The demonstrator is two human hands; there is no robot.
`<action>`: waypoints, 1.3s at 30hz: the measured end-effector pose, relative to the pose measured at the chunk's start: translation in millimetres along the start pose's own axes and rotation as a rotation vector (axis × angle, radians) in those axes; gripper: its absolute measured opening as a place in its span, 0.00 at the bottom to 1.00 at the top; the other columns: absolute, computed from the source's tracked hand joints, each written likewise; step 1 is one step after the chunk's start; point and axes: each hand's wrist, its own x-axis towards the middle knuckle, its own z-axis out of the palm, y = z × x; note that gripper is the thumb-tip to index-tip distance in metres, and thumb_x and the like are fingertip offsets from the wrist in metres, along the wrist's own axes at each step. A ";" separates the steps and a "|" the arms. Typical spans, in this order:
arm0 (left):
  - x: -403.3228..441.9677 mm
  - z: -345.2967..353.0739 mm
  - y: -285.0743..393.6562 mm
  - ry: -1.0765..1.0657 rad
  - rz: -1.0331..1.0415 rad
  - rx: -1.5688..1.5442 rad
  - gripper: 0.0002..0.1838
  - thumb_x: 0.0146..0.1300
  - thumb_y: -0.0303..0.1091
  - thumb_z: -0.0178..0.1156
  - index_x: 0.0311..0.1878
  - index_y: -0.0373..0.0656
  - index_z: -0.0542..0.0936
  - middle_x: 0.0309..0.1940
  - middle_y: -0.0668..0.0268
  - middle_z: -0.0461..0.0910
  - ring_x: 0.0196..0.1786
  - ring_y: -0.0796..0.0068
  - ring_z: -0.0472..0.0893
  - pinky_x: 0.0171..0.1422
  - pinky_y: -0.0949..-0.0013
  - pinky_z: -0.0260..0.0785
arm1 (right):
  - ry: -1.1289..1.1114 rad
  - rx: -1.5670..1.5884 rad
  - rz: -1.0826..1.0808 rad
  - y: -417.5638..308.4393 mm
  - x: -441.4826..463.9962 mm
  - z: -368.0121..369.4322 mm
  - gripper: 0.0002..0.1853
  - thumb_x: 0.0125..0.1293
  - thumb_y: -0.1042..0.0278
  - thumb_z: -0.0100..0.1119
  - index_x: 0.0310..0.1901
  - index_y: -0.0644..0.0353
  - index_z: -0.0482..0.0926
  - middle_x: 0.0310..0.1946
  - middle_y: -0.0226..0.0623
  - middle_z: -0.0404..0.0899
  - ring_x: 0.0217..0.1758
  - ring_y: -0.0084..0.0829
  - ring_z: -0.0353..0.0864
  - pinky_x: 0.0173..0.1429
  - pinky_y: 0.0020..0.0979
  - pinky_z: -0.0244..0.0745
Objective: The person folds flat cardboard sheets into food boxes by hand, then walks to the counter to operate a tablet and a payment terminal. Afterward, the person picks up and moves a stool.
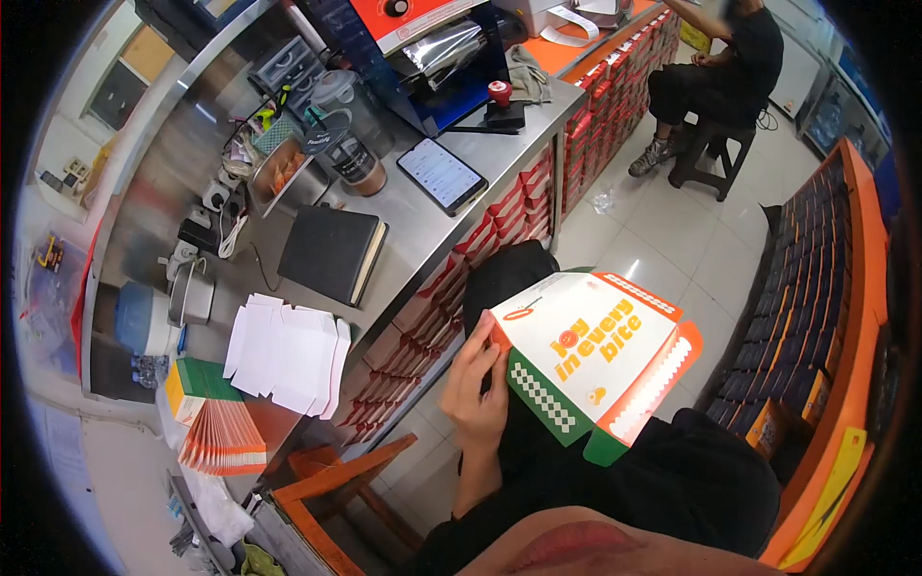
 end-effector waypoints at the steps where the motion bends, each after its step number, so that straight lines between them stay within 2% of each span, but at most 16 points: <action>1: -1.3 3.4 -2.0 0.025 0.047 0.027 0.08 0.57 0.18 0.65 0.40 0.33 0.79 0.48 0.48 0.83 0.52 0.59 0.84 0.56 0.64 0.77 | -0.003 -0.003 -0.004 -1.2 0.8 0.4 0.18 0.61 0.75 0.64 0.54 0.62 0.78 0.53 0.46 0.76 0.58 0.44 0.77 0.61 0.37 0.71; 4: -7.2 10.2 -16.8 0.177 0.041 -0.095 0.11 0.59 0.23 0.66 0.43 0.30 0.78 0.47 0.46 0.83 0.48 0.60 0.85 0.53 0.65 0.77 | -0.033 -0.017 -0.023 -5.7 3.7 -2.3 0.18 0.61 0.76 0.64 0.54 0.63 0.78 0.53 0.46 0.76 0.58 0.44 0.77 0.61 0.37 0.72; 7: -22.0 -6.9 -54.2 0.321 -0.322 -0.038 0.17 0.64 0.27 0.62 0.53 0.30 0.72 0.50 0.48 0.81 0.48 0.61 0.83 0.55 0.66 0.75 | -0.183 0.055 -0.067 -17.0 7.0 -11.7 0.18 0.62 0.76 0.63 0.54 0.63 0.77 0.53 0.46 0.76 0.57 0.44 0.77 0.61 0.36 0.72; 8: -23.4 -11.3 -60.4 0.370 -0.441 -0.015 0.20 0.65 0.28 0.61 0.57 0.30 0.70 0.51 0.48 0.80 0.48 0.62 0.83 0.56 0.66 0.74 | -0.304 0.134 -0.079 -22.3 8.6 -16.9 0.17 0.59 0.77 0.65 0.52 0.65 0.79 0.49 0.46 0.76 0.51 0.42 0.79 0.54 0.38 0.75; 11: -16.1 -14.6 -64.2 0.512 -0.235 0.030 0.13 0.64 0.22 0.61 0.50 0.30 0.73 0.42 0.57 0.81 0.44 0.73 0.81 0.52 0.72 0.73 | 0.043 0.020 -0.145 -18.5 10.2 -12.0 0.29 0.56 0.80 0.67 0.61 0.62 0.71 0.49 0.44 0.74 0.54 0.37 0.76 0.56 0.37 0.71; 12: -16.6 -15.8 -60.5 0.492 -0.317 -0.034 0.12 0.64 0.22 0.61 0.49 0.30 0.74 0.41 0.58 0.81 0.42 0.73 0.80 0.50 0.70 0.73 | 0.183 -0.106 -0.058 -24.0 20.1 -9.2 0.35 0.56 0.81 0.67 0.66 0.62 0.66 0.50 0.44 0.73 0.57 0.36 0.74 0.58 0.36 0.70; 14: -16.5 -15.8 -50.7 0.447 -0.479 -0.164 0.10 0.64 0.22 0.61 0.46 0.30 0.75 0.39 0.60 0.81 0.38 0.71 0.80 0.47 0.66 0.72 | 0.113 0.064 0.055 -4.7 29.9 3.3 0.41 0.58 0.84 0.62 0.73 0.60 0.54 0.55 0.44 0.70 0.59 0.36 0.72 0.62 0.35 0.66; 16: -24.0 -17.3 -48.8 0.210 -0.583 0.018 0.06 0.66 0.25 0.60 0.41 0.33 0.76 0.33 0.60 0.80 0.34 0.71 0.79 0.43 0.68 0.71 | -0.036 0.393 0.105 25.9 28.3 17.2 0.40 0.61 0.85 0.56 0.74 0.60 0.51 0.56 0.45 0.69 0.58 0.38 0.72 0.63 0.35 0.65; 17: -21.4 -19.0 -44.4 0.062 -0.557 0.150 0.05 0.66 0.26 0.60 0.40 0.33 0.76 0.32 0.60 0.80 0.34 0.72 0.79 0.42 0.69 0.71 | -0.009 0.367 0.143 29.0 26.4 13.5 0.37 0.61 0.89 0.46 0.73 0.58 0.56 0.54 0.46 0.67 0.57 0.41 0.72 0.64 0.34 0.64; 19: -11.5 -33.7 -21.8 -0.366 -0.589 0.475 0.07 0.66 0.28 0.61 0.36 0.34 0.75 0.26 0.59 0.79 0.35 0.75 0.80 0.41 0.73 0.71 | 0.048 0.093 0.065 33.8 30.5 7.6 0.36 0.59 0.91 0.42 0.71 0.57 0.61 0.53 0.46 0.67 0.57 0.44 0.71 0.65 0.33 0.63; 22: -11.9 -46.6 -20.6 -0.460 -0.835 0.002 0.13 0.66 0.34 0.63 0.42 0.33 0.76 0.34 0.55 0.80 0.41 0.72 0.82 0.43 0.64 0.77 | 0.064 -0.063 0.005 30.7 27.7 9.4 0.36 0.51 0.92 0.45 0.64 0.57 0.73 0.46 0.44 0.67 0.54 0.44 0.70 0.62 0.34 0.65; 24: -9.1 -27.2 -12.4 0.052 -0.777 -0.673 0.10 0.65 0.22 0.62 0.48 0.32 0.76 0.44 0.61 0.80 0.47 0.70 0.81 0.53 0.67 0.78 | -0.085 -0.129 -0.127 37.3 20.3 11.7 0.36 0.48 0.92 0.49 0.62 0.57 0.76 0.43 0.42 0.66 0.53 0.42 0.69 0.61 0.35 0.66; 26: -8.4 -24.7 -19.5 0.221 -0.777 -0.585 0.14 0.62 0.20 0.65 0.50 0.31 0.75 0.45 0.60 0.80 0.47 0.70 0.81 0.55 0.67 0.76 | -0.189 -0.087 -0.272 32.5 20.1 11.2 0.35 0.44 0.90 0.55 0.58 0.56 0.79 0.39 0.38 0.65 0.51 0.40 0.70 0.59 0.37 0.68; 29: -9.8 -29.9 -27.6 0.252 -0.797 -0.412 0.17 0.58 0.17 0.67 0.50 0.31 0.75 0.45 0.59 0.80 0.48 0.71 0.81 0.57 0.68 0.75 | -0.262 -0.083 -0.422 33.7 26.3 2.4 0.35 0.45 0.92 0.56 0.58 0.56 0.80 0.38 0.37 0.69 0.47 0.38 0.74 0.54 0.35 0.72; 35: -23.6 -15.4 -33.4 0.319 -0.711 -0.500 0.20 0.53 0.16 0.70 0.49 0.32 0.76 0.45 0.58 0.80 0.48 0.70 0.81 0.56 0.66 0.77 | 0.117 0.092 -0.033 24.4 21.5 4.7 0.28 0.52 0.88 0.61 0.57 0.57 0.81 0.37 0.38 0.76 0.40 0.28 0.80 0.46 0.28 0.76; 39: -47.6 -6.9 -50.0 0.278 -0.752 -0.845 0.23 0.59 0.20 0.66 0.57 0.34 0.72 0.54 0.55 0.76 0.54 0.63 0.80 0.60 0.62 0.77 | 0.097 0.219 0.056 18.6 21.6 3.8 0.27 0.57 0.86 0.63 0.60 0.61 0.77 0.39 0.36 0.78 0.46 0.27 0.80 0.53 0.28 0.76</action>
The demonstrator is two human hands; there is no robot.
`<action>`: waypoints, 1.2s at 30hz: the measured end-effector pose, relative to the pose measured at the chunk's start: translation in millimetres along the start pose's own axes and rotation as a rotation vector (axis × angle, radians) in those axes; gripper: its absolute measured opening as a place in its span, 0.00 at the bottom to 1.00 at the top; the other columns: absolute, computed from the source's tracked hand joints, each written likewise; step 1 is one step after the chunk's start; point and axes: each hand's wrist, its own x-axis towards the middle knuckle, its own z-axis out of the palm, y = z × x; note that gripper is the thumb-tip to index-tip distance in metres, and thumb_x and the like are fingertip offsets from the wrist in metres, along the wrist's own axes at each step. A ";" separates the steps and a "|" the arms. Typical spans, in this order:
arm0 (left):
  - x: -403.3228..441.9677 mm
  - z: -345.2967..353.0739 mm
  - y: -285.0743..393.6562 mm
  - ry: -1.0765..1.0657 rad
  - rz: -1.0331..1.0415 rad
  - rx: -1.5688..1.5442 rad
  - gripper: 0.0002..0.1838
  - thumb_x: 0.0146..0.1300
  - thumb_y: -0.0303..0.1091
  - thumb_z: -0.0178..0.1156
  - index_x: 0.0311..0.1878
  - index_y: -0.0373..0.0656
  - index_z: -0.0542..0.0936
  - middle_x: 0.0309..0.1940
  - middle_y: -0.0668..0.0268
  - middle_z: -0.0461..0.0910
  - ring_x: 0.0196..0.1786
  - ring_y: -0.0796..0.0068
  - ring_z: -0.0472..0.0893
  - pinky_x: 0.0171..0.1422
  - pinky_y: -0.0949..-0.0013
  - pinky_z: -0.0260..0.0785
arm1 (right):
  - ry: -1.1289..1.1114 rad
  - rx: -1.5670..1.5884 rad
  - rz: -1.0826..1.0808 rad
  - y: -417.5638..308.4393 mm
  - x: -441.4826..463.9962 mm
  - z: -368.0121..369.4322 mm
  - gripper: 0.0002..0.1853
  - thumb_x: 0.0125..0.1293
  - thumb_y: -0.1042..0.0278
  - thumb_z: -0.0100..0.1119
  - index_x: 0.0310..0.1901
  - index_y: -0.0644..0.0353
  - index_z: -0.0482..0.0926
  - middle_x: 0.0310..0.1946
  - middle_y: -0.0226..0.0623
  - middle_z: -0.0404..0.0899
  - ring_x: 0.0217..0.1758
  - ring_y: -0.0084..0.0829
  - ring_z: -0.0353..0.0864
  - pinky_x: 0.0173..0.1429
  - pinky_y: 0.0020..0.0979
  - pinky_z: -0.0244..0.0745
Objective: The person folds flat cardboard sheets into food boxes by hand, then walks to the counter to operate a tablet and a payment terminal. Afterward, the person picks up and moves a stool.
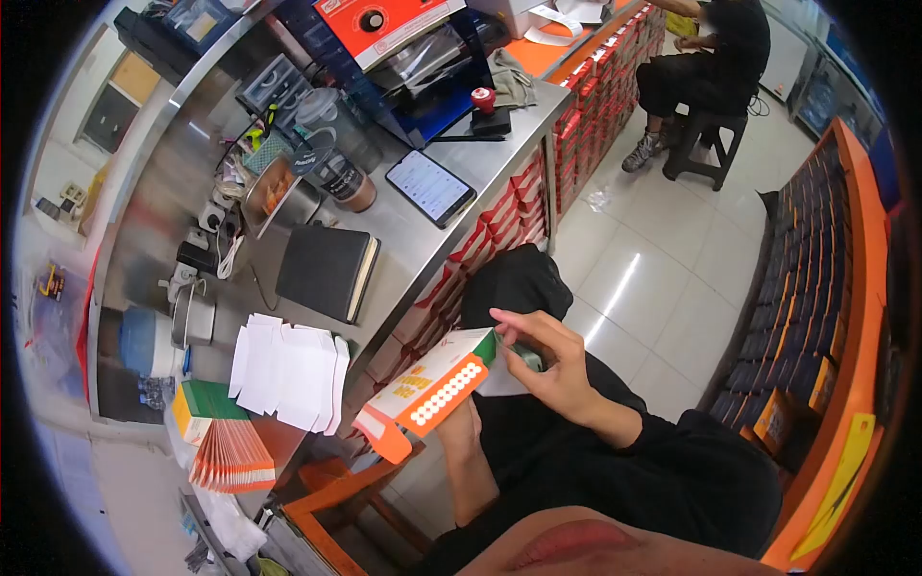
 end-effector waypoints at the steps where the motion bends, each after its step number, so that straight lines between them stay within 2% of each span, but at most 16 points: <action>1: 1.9 -7.7 -8.3 -0.021 -0.005 -0.013 0.22 0.62 0.23 0.65 0.58 0.34 0.72 0.54 0.55 0.76 0.54 0.62 0.80 0.60 0.62 0.77 | -0.010 0.097 0.067 -0.1 -0.2 0.2 0.28 0.58 0.87 0.62 0.62 0.63 0.74 0.40 0.35 0.78 0.49 0.27 0.79 0.56 0.28 0.75; 4: -0.6 -22.1 -27.5 -0.038 -0.003 -0.164 0.22 0.65 0.28 0.63 0.60 0.35 0.70 0.55 0.54 0.76 0.53 0.62 0.81 0.60 0.62 0.77 | 0.009 0.345 0.225 -2.3 1.0 -1.1 0.30 0.59 0.87 0.61 0.65 0.65 0.67 0.38 0.34 0.79 0.55 0.28 0.78 0.63 0.29 0.73; 5: -2.7 -27.9 -33.4 -0.153 0.028 -0.258 0.23 0.66 0.31 0.62 0.61 0.35 0.69 0.54 0.54 0.76 0.52 0.62 0.81 0.59 0.61 0.78 | 0.024 0.421 0.272 -3.0 0.9 -1.3 0.31 0.60 0.87 0.61 0.65 0.64 0.66 0.37 0.33 0.79 0.56 0.28 0.78 0.64 0.30 0.72; 8: -7.9 -26.9 -33.4 -0.128 -0.005 -0.272 0.23 0.66 0.31 0.62 0.61 0.35 0.69 0.54 0.54 0.76 0.52 0.62 0.81 0.59 0.61 0.78 | 0.039 0.442 0.262 -2.1 -1.2 2.6 0.31 0.59 0.86 0.62 0.64 0.64 0.64 0.35 0.33 0.80 0.57 0.28 0.77 0.64 0.31 0.72; 11: -7.5 -21.3 -28.1 -0.088 -0.036 -0.247 0.23 0.66 0.31 0.62 0.61 0.35 0.69 0.54 0.54 0.76 0.52 0.62 0.81 0.59 0.60 0.78 | 0.006 0.175 0.144 1.5 -5.9 4.3 0.31 0.59 0.84 0.64 0.64 0.63 0.64 0.35 0.34 0.81 0.57 0.28 0.77 0.63 0.31 0.72; 16: -4.5 -12.6 -21.6 -0.055 -0.077 -0.212 0.23 0.66 0.32 0.62 0.61 0.35 0.69 0.54 0.54 0.76 0.52 0.62 0.81 0.59 0.60 0.77 | -0.082 -0.099 0.028 -4.1 -5.0 -1.7 0.22 0.57 0.83 0.67 0.53 0.65 0.72 0.38 0.36 0.84 0.47 0.23 0.83 0.58 0.27 0.74; 19: 0.9 -4.8 -20.9 -0.054 -0.108 -0.183 0.23 0.66 0.32 0.62 0.61 0.36 0.69 0.54 0.54 0.76 0.52 0.62 0.81 0.59 0.60 0.77 | -0.078 0.098 0.103 -2.0 -3.9 -3.7 0.22 0.57 0.82 0.68 0.53 0.64 0.72 0.38 0.35 0.84 0.47 0.25 0.83 0.57 0.27 0.75; 20: 1.8 -2.6 -20.5 -0.050 -0.117 -0.179 0.23 0.66 0.32 0.62 0.61 0.36 0.69 0.54 0.54 0.76 0.52 0.62 0.81 0.59 0.60 0.77 | -0.023 0.187 0.170 -3.3 -2.4 -3.1 0.16 0.56 0.80 0.69 0.46 0.64 0.76 0.38 0.36 0.84 0.47 0.28 0.84 0.56 0.28 0.75; 23: 6.4 6.6 -20.7 -0.046 -0.142 -0.157 0.23 0.66 0.32 0.62 0.61 0.36 0.69 0.54 0.54 0.76 0.52 0.62 0.81 0.59 0.59 0.77 | -0.053 0.080 0.104 0.9 5.2 -12.5 0.09 0.56 0.79 0.71 0.38 0.64 0.80 0.38 0.38 0.84 0.48 0.29 0.83 0.57 0.28 0.75; 26: 9.0 16.7 -21.5 -0.061 -0.176 -0.137 0.24 0.66 0.32 0.63 0.61 0.36 0.69 0.54 0.54 0.76 0.52 0.62 0.81 0.59 0.59 0.77 | -0.069 0.091 0.062 -2.2 12.1 -27.8 0.07 0.56 0.78 0.71 0.35 0.65 0.83 0.40 0.39 0.83 0.51 0.30 0.82 0.58 0.30 0.75; 29: 10.6 29.5 -22.0 -0.069 -0.225 -0.115 0.24 0.66 0.32 0.63 0.61 0.36 0.69 0.54 0.54 0.76 0.52 0.61 0.81 0.59 0.59 0.77 | 0.032 0.160 0.052 11.9 14.1 -38.4 0.08 0.56 0.75 0.71 0.38 0.63 0.85 0.42 0.38 0.83 0.47 0.30 0.82 0.54 0.29 0.76; 32: 13.8 47.5 -26.3 -0.074 -0.284 -0.098 0.24 0.66 0.32 0.63 0.61 0.36 0.70 0.54 0.54 0.76 0.52 0.61 0.81 0.59 0.59 0.77 | 0.073 0.231 0.106 15.6 16.1 -49.9 0.09 0.55 0.74 0.72 0.38 0.62 0.85 0.43 0.38 0.82 0.49 0.32 0.81 0.56 0.31 0.75; 36: 15.9 63.0 -32.7 -0.087 -0.402 -0.094 0.24 0.65 0.33 0.63 0.61 0.36 0.70 0.54 0.54 0.76 0.51 0.61 0.81 0.59 0.58 0.77 | 0.129 0.094 0.099 27.3 16.6 -59.9 0.08 0.54 0.76 0.72 0.37 0.62 0.85 0.47 0.38 0.77 0.53 0.31 0.78 0.59 0.31 0.73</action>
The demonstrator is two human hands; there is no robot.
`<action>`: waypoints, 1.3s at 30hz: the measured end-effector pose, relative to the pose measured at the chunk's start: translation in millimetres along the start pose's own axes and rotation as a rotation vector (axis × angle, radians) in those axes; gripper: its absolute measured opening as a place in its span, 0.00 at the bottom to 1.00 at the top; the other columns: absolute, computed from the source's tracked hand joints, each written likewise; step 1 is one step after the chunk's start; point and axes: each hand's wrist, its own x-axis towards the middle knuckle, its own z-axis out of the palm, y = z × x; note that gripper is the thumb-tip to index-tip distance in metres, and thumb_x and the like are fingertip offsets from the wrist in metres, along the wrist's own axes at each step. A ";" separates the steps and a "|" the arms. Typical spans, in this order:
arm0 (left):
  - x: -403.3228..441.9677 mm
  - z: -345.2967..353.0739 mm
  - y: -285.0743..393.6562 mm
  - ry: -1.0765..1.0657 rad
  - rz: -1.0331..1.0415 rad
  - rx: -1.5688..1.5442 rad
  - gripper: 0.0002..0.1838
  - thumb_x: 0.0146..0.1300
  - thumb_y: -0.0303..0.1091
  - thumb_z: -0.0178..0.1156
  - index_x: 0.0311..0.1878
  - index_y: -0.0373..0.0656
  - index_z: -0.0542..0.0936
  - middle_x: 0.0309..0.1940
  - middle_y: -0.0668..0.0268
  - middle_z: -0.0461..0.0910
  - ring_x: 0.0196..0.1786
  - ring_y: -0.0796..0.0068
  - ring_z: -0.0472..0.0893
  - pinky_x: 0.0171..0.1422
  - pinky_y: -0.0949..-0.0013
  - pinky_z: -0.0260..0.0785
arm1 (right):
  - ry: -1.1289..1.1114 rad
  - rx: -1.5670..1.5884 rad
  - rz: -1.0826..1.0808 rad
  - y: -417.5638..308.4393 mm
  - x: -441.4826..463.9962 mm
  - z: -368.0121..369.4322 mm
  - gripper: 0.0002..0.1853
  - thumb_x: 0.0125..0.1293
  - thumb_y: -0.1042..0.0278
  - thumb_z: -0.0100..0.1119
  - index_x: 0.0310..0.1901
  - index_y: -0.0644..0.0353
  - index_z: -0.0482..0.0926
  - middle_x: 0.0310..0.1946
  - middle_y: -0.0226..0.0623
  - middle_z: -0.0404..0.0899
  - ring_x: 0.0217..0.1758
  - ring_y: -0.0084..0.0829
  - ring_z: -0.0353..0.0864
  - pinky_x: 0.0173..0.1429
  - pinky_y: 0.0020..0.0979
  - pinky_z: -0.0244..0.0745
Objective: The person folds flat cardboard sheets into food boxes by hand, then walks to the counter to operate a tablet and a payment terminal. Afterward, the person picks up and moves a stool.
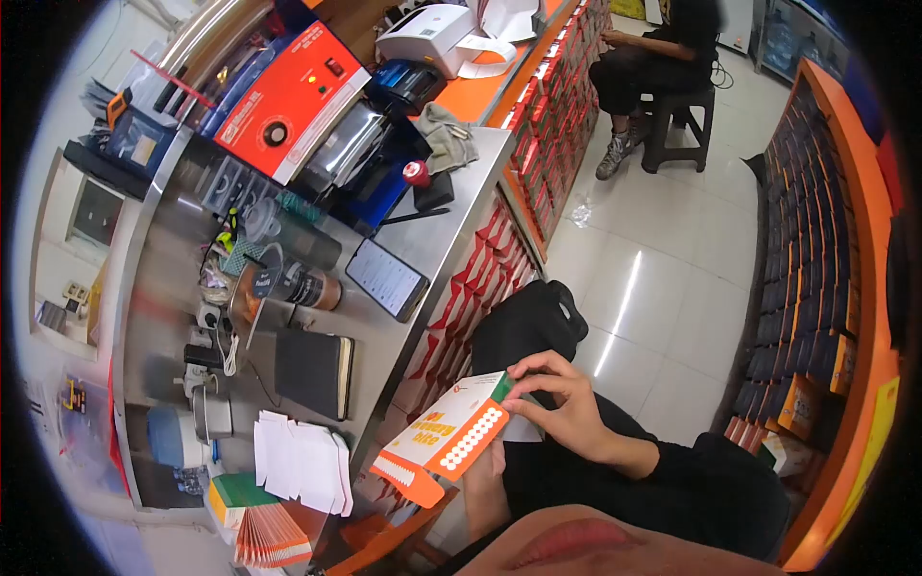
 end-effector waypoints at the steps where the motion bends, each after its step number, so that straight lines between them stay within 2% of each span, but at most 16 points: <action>1: 2.2 0.9 -2.7 0.000 -0.024 -0.022 0.24 0.65 0.33 0.63 0.61 0.36 0.70 0.54 0.54 0.76 0.51 0.61 0.81 0.59 0.58 0.77 | 0.015 -0.028 -0.009 0.2 1.4 -2.1 0.07 0.54 0.78 0.71 0.36 0.63 0.85 0.48 0.38 0.75 0.54 0.31 0.77 0.61 0.31 0.72; 2: 3.2 -3.2 -5.8 0.004 -0.065 -0.098 0.26 0.61 0.25 0.65 0.62 0.35 0.69 0.55 0.55 0.75 0.52 0.62 0.81 0.60 0.60 0.75 | 0.029 -0.055 -0.017 0.7 2.4 -3.6 0.06 0.54 0.79 0.71 0.35 0.63 0.85 0.50 0.38 0.73 0.56 0.30 0.76 0.62 0.31 0.70; 6: -3.9 46.0 -0.5 -0.193 0.165 0.326 0.31 0.52 0.11 0.66 0.61 0.30 0.70 0.55 0.58 0.76 0.53 0.68 0.80 0.58 0.69 0.74 | 0.083 -0.087 0.015 9.1 2.5 -6.6 0.08 0.55 0.79 0.69 0.37 0.62 0.83 0.50 0.39 0.72 0.53 0.31 0.75 0.59 0.30 0.70; 9: 2.1 38.0 -3.1 -0.146 0.209 0.440 0.25 0.54 0.14 0.67 0.56 0.29 0.75 0.53 0.57 0.78 0.54 0.67 0.79 0.60 0.65 0.73 | 0.052 -0.110 0.047 9.9 2.7 -10.1 0.17 0.55 0.76 0.70 0.47 0.61 0.79 0.50 0.41 0.71 0.51 0.32 0.74 0.56 0.31 0.69; 10: 3.6 32.8 0.9 -0.092 0.210 0.685 0.20 0.57 0.15 0.66 0.54 0.27 0.76 0.54 0.56 0.78 0.56 0.67 0.79 0.62 0.63 0.72 | 0.042 -0.121 0.018 9.3 4.3 -9.9 0.21 0.54 0.74 0.72 0.50 0.61 0.77 0.50 0.41 0.71 0.51 0.33 0.73 0.55 0.31 0.69; 13: 12.1 12.8 -4.1 -0.248 0.601 1.156 0.21 0.60 0.18 0.65 0.57 0.29 0.76 0.53 0.57 0.79 0.55 0.66 0.80 0.61 0.62 0.71 | -0.178 -0.407 -0.270 -18.3 19.9 -13.5 0.43 0.45 0.57 0.78 0.63 0.60 0.68 0.53 0.44 0.69 0.54 0.41 0.71 0.61 0.37 0.62; 15: 12.6 12.9 -24.5 -0.166 0.559 0.993 0.21 0.60 0.22 0.65 0.58 0.34 0.75 0.50 0.57 0.81 0.53 0.60 0.81 0.58 0.61 0.72 | -0.176 -0.497 -0.343 -32.7 23.7 -0.6 0.40 0.50 0.62 0.73 0.66 0.59 0.67 0.55 0.43 0.70 0.55 0.44 0.70 0.63 0.40 0.59; 18: -2.8 25.9 -9.3 -0.368 0.749 1.410 0.24 0.60 0.21 0.62 0.60 0.35 0.70 0.53 0.51 0.77 0.50 0.54 0.81 0.54 0.59 0.73 | -0.193 -0.590 -0.336 -16.0 27.4 1.3 0.35 0.53 0.72 0.64 0.66 0.58 0.69 0.55 0.43 0.71 0.56 0.45 0.70 0.62 0.41 0.61; 21: -3.5 20.7 9.8 -0.601 0.662 1.299 0.23 0.61 0.20 0.60 0.60 0.34 0.70 0.50 0.50 0.77 0.49 0.55 0.81 0.53 0.60 0.73 | -0.005 -0.621 -0.244 -24.1 35.1 2.8 0.34 0.53 0.80 0.57 0.65 0.57 0.70 0.54 0.42 0.71 0.56 0.45 0.70 0.61 0.42 0.62; 22: -13.6 27.1 24.8 -0.432 0.452 1.212 0.17 0.64 0.21 0.58 0.56 0.33 0.72 0.48 0.53 0.77 0.51 0.60 0.81 0.56 0.63 0.73 | -0.006 -0.664 -0.275 -24.0 36.0 4.2 0.34 0.53 0.82 0.56 0.66 0.57 0.70 0.54 0.43 0.71 0.56 0.45 0.70 0.60 0.42 0.63; 23: -14.5 24.9 21.0 -0.232 0.332 0.697 0.17 0.66 0.24 0.59 0.56 0.34 0.69 0.50 0.53 0.77 0.52 0.62 0.80 0.59 0.63 0.73 | -0.071 -0.725 -0.292 -21.9 33.5 4.0 0.36 0.52 0.81 0.58 0.67 0.55 0.69 0.51 0.41 0.71 0.54 0.44 0.71 0.59 0.41 0.63; 25: -13.9 38.3 41.7 -0.213 0.376 0.299 0.25 0.64 0.25 0.63 0.58 0.38 0.60 0.53 0.51 0.74 0.55 0.62 0.78 0.60 0.61 0.73 | -0.168 -0.810 -0.355 -19.4 24.5 8.4 0.39 0.50 0.82 0.59 0.68 0.53 0.69 0.48 0.39 0.71 0.53 0.41 0.70 0.58 0.41 0.63; 30: -14.1 49.2 73.7 -0.137 0.211 0.540 0.24 0.55 0.15 0.66 0.56 0.33 0.74 0.44 0.56 0.80 0.48 0.69 0.81 0.54 0.67 0.74 | -0.256 -0.770 -0.302 -24.5 5.5 19.5 0.41 0.47 0.84 0.59 0.69 0.57 0.67 0.43 0.40 0.67 0.51 0.41 0.69 0.57 0.41 0.63; 33: -11.4 40.4 75.8 -0.177 0.519 0.987 0.14 0.53 0.13 0.65 0.45 0.32 0.83 0.37 0.60 0.82 0.41 0.77 0.80 0.48 0.76 0.73 | -0.180 -0.568 -0.254 -29.2 1.2 17.8 0.38 0.50 0.85 0.62 0.67 0.59 0.70 0.43 0.40 0.69 0.48 0.40 0.72 0.52 0.39 0.69; 34: -12.9 45.2 74.4 -0.081 0.576 0.961 0.09 0.52 0.13 0.67 0.37 0.33 0.85 0.35 0.62 0.82 0.39 0.77 0.79 0.44 0.75 0.72 | -0.139 -0.526 -0.273 -32.6 0.0 19.0 0.36 0.50 0.86 0.62 0.66 0.60 0.71 0.42 0.41 0.71 0.47 0.39 0.74 0.51 0.37 0.71; 39: -18.6 48.0 69.4 -0.006 0.913 0.955 0.12 0.49 0.13 0.69 0.37 0.35 0.85 0.33 0.61 0.83 0.36 0.68 0.82 0.42 0.70 0.73 | 0.088 -0.357 -0.420 -45.3 -6.5 32.0 0.28 0.52 0.88 0.62 0.59 0.66 0.77 0.40 0.41 0.79 0.43 0.36 0.83 0.49 0.29 0.80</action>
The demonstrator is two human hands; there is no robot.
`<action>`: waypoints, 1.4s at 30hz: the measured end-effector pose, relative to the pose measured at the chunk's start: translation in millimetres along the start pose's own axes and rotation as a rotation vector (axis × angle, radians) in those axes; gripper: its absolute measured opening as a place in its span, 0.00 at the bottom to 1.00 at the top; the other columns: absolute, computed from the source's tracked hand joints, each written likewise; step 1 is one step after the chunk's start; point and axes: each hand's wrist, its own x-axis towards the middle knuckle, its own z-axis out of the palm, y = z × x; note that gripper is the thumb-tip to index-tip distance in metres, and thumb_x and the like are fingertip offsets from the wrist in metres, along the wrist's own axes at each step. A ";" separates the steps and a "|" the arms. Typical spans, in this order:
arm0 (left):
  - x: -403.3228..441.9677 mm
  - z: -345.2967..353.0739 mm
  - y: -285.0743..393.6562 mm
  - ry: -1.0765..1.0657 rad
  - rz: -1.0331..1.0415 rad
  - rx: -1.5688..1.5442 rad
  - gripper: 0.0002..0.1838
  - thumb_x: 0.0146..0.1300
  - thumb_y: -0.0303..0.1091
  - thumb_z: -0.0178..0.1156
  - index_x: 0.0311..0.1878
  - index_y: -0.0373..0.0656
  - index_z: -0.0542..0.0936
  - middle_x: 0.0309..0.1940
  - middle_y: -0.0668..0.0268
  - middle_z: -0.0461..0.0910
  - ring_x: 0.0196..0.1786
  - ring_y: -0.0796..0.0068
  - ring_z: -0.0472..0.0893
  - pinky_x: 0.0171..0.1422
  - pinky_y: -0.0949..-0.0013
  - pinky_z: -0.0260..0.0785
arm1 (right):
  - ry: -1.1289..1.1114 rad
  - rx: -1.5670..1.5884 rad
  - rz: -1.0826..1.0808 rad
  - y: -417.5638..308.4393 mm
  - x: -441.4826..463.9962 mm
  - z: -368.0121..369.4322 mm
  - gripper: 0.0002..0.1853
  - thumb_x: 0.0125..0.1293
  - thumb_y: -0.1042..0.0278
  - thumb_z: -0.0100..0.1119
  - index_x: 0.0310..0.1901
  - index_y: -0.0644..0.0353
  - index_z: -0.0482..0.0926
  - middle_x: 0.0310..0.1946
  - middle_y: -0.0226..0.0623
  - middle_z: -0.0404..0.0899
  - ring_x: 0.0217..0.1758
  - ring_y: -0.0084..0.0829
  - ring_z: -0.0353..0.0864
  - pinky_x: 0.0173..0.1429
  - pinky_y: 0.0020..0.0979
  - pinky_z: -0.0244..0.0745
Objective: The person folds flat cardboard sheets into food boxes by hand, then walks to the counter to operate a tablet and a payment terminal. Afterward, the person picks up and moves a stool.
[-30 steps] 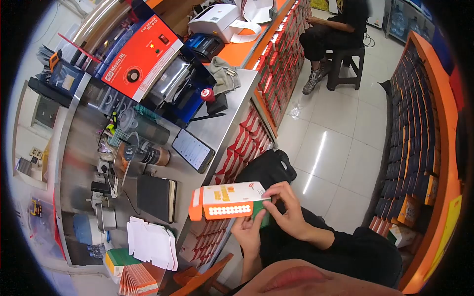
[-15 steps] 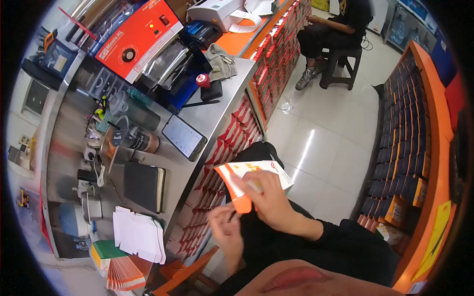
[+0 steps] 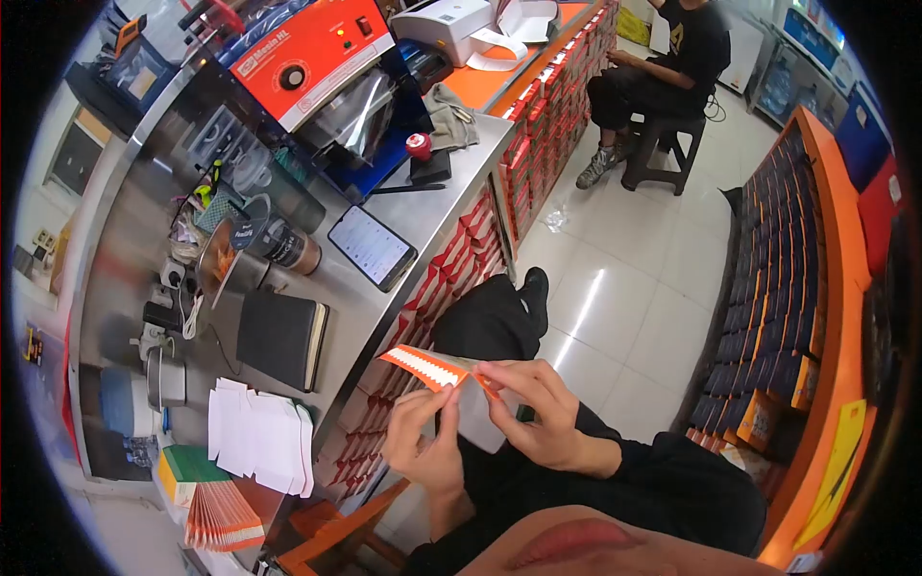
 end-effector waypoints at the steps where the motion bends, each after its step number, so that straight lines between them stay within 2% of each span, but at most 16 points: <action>1: -2.8 2.2 2.3 0.031 0.036 0.009 0.12 0.47 0.14 0.70 0.37 0.36 0.86 0.33 0.60 0.84 0.36 0.64 0.82 0.42 0.67 0.74 | -0.018 0.042 0.089 -6.8 -1.4 -1.3 0.28 0.55 0.90 0.61 0.60 0.67 0.74 0.41 0.40 0.80 0.50 0.36 0.84 0.57 0.30 0.78; 4: -13.2 14.6 6.7 0.139 0.126 0.016 0.12 0.48 0.13 0.69 0.36 0.36 0.85 0.33 0.60 0.83 0.36 0.63 0.83 0.41 0.67 0.74 | 0.088 0.448 0.242 -8.5 -6.6 9.3 0.31 0.58 0.90 0.59 0.64 0.68 0.68 0.40 0.37 0.79 0.55 0.35 0.82 0.61 0.31 0.76; 5: -16.8 15.2 5.1 0.155 0.150 0.037 0.12 0.49 0.12 0.68 0.37 0.36 0.85 0.33 0.60 0.84 0.37 0.62 0.83 0.42 0.67 0.75 | 0.041 0.506 0.287 -11.3 -4.9 5.8 0.33 0.60 0.89 0.59 0.68 0.68 0.62 0.40 0.36 0.78 0.60 0.37 0.79 0.64 0.34 0.73; 8: -17.8 15.7 11.6 0.145 0.149 0.005 0.12 0.50 0.12 0.67 0.39 0.36 0.86 0.34 0.59 0.84 0.38 0.62 0.83 0.43 0.67 0.75 | -0.040 0.596 0.336 -13.4 -2.3 0.6 0.36 0.60 0.90 0.58 0.69 0.66 0.58 0.38 0.36 0.77 0.60 0.41 0.79 0.66 0.38 0.71; 11: -23.0 8.6 15.4 0.058 0.106 -0.069 0.13 0.53 0.11 0.64 0.41 0.34 0.84 0.37 0.56 0.84 0.41 0.65 0.83 0.48 0.68 0.74 | -0.032 0.681 0.347 -16.0 -3.5 -3.3 0.36 0.62 0.88 0.59 0.70 0.66 0.57 0.40 0.37 0.78 0.64 0.38 0.76 0.68 0.37 0.68; 17: -29.6 -22.1 6.8 -0.122 0.031 -0.228 0.14 0.53 0.12 0.64 0.44 0.31 0.83 0.39 0.57 0.83 0.41 0.69 0.83 0.49 0.70 0.74 | -0.077 0.722 0.266 -22.6 -10.7 -3.0 0.38 0.62 0.87 0.60 0.72 0.66 0.54 0.40 0.36 0.79 0.63 0.37 0.76 0.67 0.38 0.69; 20: -30.5 -18.5 14.4 0.040 -0.298 -0.604 0.17 0.52 0.13 0.68 0.47 0.28 0.81 0.42 0.53 0.82 0.44 0.67 0.83 0.50 0.68 0.78 | -0.165 0.522 0.202 -26.1 -13.5 -6.4 0.41 0.61 0.87 0.61 0.73 0.65 0.52 0.40 0.37 0.80 0.63 0.38 0.77 0.68 0.38 0.68; 21: -33.9 -24.1 7.9 -0.033 -0.274 -0.585 0.19 0.53 0.13 0.67 0.50 0.26 0.79 0.46 0.51 0.81 0.47 0.65 0.82 0.55 0.66 0.78 | -0.179 0.533 0.212 -26.3 -14.5 -6.9 0.42 0.60 0.87 0.62 0.73 0.65 0.51 0.40 0.37 0.80 0.63 0.38 0.77 0.68 0.38 0.68; 23: -36.6 -24.3 5.7 -0.013 -0.266 -0.678 0.18 0.53 0.12 0.66 0.49 0.26 0.79 0.46 0.51 0.81 0.49 0.65 0.82 0.56 0.66 0.77 | -0.202 0.554 0.226 -26.0 -14.2 -5.8 0.44 0.59 0.88 0.62 0.74 0.64 0.49 0.40 0.37 0.80 0.63 0.38 0.77 0.69 0.38 0.67; 26: -36.8 -23.4 10.2 0.028 -0.289 -0.733 0.16 0.53 0.11 0.66 0.47 0.27 0.79 0.46 0.52 0.80 0.49 0.65 0.82 0.56 0.66 0.77 | -0.161 0.745 0.301 -29.4 -10.6 -2.3 0.44 0.59 0.89 0.61 0.74 0.64 0.48 0.41 0.38 0.80 0.63 0.39 0.77 0.69 0.39 0.67; 29: -34.5 -25.3 10.4 0.054 -0.323 -0.748 0.15 0.54 0.13 0.66 0.46 0.28 0.79 0.45 0.53 0.80 0.47 0.65 0.82 0.55 0.66 0.78 | -0.096 0.792 0.305 -31.5 -13.3 2.4 0.43 0.60 0.89 0.60 0.73 0.65 0.46 0.39 0.40 0.80 0.58 0.42 0.80 0.69 0.45 0.69; 32: -37.5 -23.4 4.5 0.095 -0.363 -0.784 0.14 0.55 0.13 0.66 0.45 0.30 0.79 0.44 0.54 0.80 0.47 0.66 0.82 0.55 0.67 0.77 | -0.096 0.772 0.358 -32.9 -13.8 5.5 0.41 0.61 0.89 0.59 0.72 0.64 0.47 0.38 0.40 0.80 0.61 0.44 0.77 0.69 0.46 0.69; 35: -40.7 -18.9 0.7 0.123 -0.379 -0.836 0.16 0.55 0.14 0.66 0.47 0.31 0.78 0.44 0.54 0.80 0.49 0.66 0.81 0.56 0.67 0.77 | -0.070 0.849 0.420 -33.8 -17.6 11.6 0.41 0.61 0.88 0.60 0.71 0.64 0.48 0.38 0.39 0.80 0.64 0.45 0.75 0.69 0.44 0.69; 38: -38.2 -13.8 1.4 0.163 -0.437 -0.859 0.18 0.55 0.14 0.65 0.49 0.33 0.76 0.47 0.54 0.78 0.52 0.66 0.80 0.58 0.68 0.75 | -0.109 0.805 0.417 -25.1 -18.8 19.5 0.41 0.60 0.87 0.62 0.71 0.64 0.50 0.39 0.36 0.81 0.65 0.40 0.75 0.71 0.39 0.66; 41: -34.3 -12.1 4.2 0.157 -0.505 -0.938 0.17 0.56 0.15 0.64 0.49 0.33 0.75 0.50 0.55 0.76 0.53 0.67 0.79 0.59 0.69 0.73 | -0.200 0.832 0.467 -3.7 -14.7 19.5 0.45 0.58 0.84 0.67 0.72 0.60 0.48 0.37 0.38 0.80 0.63 0.42 0.75 0.67 0.39 0.71; 42: -33.5 -12.1 4.8 0.146 -0.524 -0.975 0.17 0.57 0.15 0.64 0.49 0.33 0.75 0.50 0.55 0.76 0.54 0.67 0.78 0.60 0.69 0.73 | -0.170 0.847 0.506 -3.7 -11.9 19.1 0.46 0.57 0.83 0.68 0.72 0.58 0.48 0.37 0.37 0.80 0.63 0.41 0.75 0.66 0.39 0.72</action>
